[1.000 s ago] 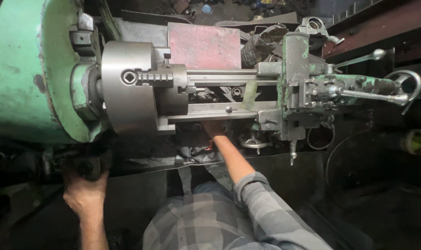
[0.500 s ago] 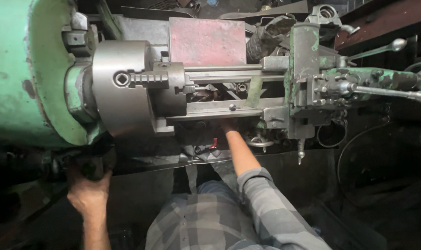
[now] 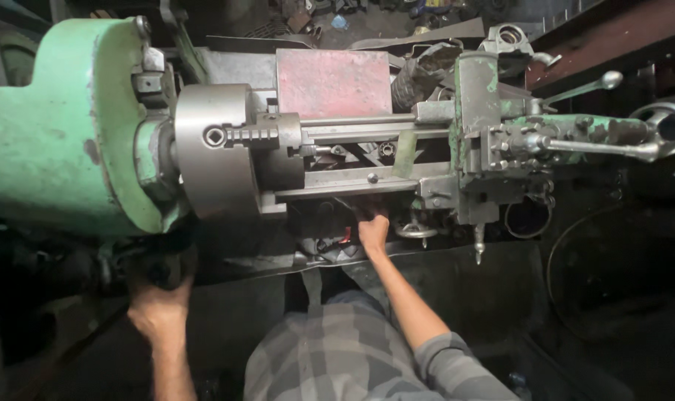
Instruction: The person places a cylindrical metal workpiece into the lathe chuck, tightens it with a chuck key, then starts the lathe and machines the rotating part while holding a tool against it. Afterwards the person walks to a workbench and handles small engine components next to another worker.
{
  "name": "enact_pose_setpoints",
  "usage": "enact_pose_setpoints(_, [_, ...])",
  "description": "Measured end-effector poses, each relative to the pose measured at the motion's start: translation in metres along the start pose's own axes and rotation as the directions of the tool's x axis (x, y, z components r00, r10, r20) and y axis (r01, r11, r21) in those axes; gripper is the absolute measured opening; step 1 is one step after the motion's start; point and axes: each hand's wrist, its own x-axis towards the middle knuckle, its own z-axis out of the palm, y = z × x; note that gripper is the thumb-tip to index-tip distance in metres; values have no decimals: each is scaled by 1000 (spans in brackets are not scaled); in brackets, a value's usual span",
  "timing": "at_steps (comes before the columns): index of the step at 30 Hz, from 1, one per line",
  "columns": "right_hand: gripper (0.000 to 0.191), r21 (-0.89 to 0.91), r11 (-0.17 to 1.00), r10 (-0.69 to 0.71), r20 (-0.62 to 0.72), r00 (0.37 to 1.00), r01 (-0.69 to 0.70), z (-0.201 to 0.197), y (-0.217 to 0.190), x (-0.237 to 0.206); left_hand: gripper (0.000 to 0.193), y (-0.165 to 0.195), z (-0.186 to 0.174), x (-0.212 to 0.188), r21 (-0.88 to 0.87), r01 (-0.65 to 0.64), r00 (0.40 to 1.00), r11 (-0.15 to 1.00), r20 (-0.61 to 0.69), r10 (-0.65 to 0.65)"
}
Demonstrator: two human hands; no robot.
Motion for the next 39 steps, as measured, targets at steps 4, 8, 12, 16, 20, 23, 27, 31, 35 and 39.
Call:
enact_pose_setpoints(4, [24,-101,990,96,-16,995,-97,-11,4,-18,93,0,-10,-1,-57,25,1000,998,19,-24])
enact_pose_setpoints(8, [28,-313,942,125,2,992,-118,-14,9,-20,84,6,-22,-7,-8,91,995,996,41,-90])
enact_pose_setpoints(12, [30,-490,867,-16,153,988,90,-11,-4,-9,86,13,-35,-13,-13,32,999,999,-26,-32])
enact_pose_setpoints(16, [57,-458,725,-390,342,855,514,1,-28,23,73,18,-42,-11,-86,112,992,990,64,-106])
enact_pose_setpoints(20, [60,-559,732,-83,494,865,390,11,-45,51,97,23,-36,0,160,114,987,981,92,-130])
enact_pose_setpoints(23, [74,-668,556,-278,412,868,495,19,-55,70,104,32,-25,9,233,183,960,955,168,-225])
enact_pose_setpoints(27, [68,-677,522,-329,401,855,519,37,-53,90,102,35,-14,14,193,193,958,962,176,-228])
enact_pose_setpoints(31, [61,-647,596,-269,398,877,476,49,-34,89,93,33,-12,14,47,53,996,997,76,-57])
enact_pose_setpoints(35, [55,-649,643,-191,378,906,407,44,-19,73,103,29,-13,12,153,138,978,978,136,-160])
enact_pose_setpoints(39, [49,-650,683,-118,350,929,332,30,-17,68,101,27,-14,9,138,108,989,985,83,-121])
